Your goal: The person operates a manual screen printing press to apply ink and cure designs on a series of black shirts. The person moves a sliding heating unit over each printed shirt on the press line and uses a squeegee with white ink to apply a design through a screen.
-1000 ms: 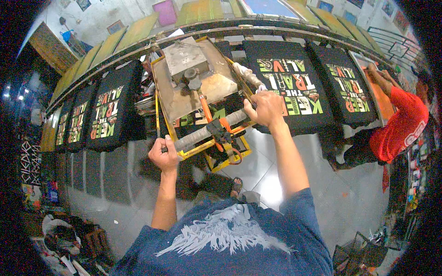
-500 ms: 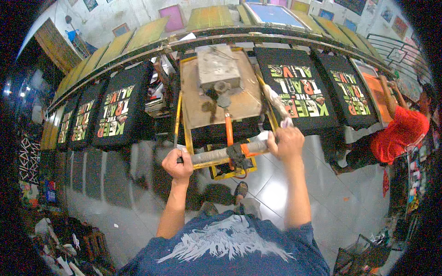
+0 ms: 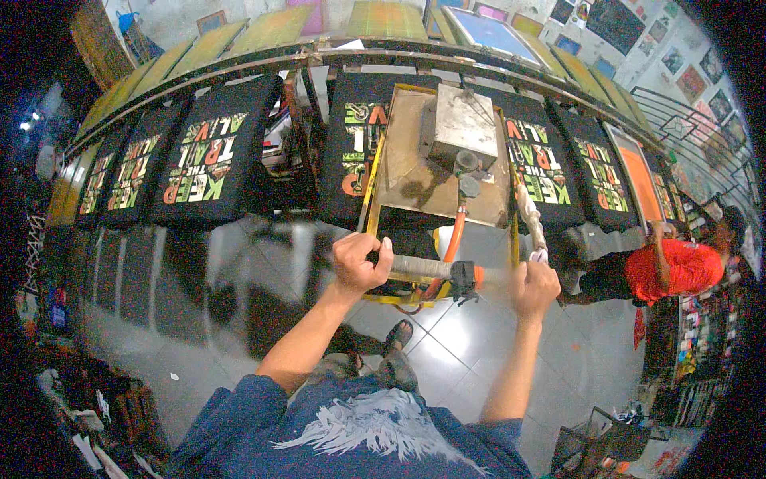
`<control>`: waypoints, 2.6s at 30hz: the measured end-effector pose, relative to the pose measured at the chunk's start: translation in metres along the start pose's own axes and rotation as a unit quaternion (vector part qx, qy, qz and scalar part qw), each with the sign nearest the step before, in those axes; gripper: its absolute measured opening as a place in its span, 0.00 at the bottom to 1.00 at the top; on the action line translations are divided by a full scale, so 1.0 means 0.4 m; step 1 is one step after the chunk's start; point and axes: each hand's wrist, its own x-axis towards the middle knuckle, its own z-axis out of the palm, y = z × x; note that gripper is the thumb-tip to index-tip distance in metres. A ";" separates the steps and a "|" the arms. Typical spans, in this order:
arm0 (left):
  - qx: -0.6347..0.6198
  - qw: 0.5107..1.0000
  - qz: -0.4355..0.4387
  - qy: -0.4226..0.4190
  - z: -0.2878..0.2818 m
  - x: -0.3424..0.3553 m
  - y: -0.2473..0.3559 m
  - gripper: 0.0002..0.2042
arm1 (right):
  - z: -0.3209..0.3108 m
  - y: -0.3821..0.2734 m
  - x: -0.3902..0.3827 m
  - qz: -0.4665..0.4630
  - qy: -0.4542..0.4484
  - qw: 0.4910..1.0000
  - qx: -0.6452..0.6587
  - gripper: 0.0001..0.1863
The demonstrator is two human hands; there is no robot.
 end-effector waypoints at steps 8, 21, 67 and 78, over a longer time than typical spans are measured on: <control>0.032 0.999 -0.012 0.026 -0.011 0.021 -0.033 0.17 | 0.027 -0.019 0.006 0.022 -0.022 0.999 -0.030 0.16; 0.130 0.988 -0.079 0.022 -0.074 -0.095 0.183 0.16 | -0.024 0.033 -0.004 -0.068 -0.037 0.995 0.056 0.15; 0.158 0.975 -0.096 0.120 -0.481 -0.208 0.048 0.13 | 0.041 -0.381 -0.053 -0.139 -0.020 0.979 0.148 0.15; 0.109 0.989 -0.058 0.080 -0.510 -0.194 0.048 0.14 | 0.064 -0.412 -0.069 -0.126 0.051 0.981 0.137 0.15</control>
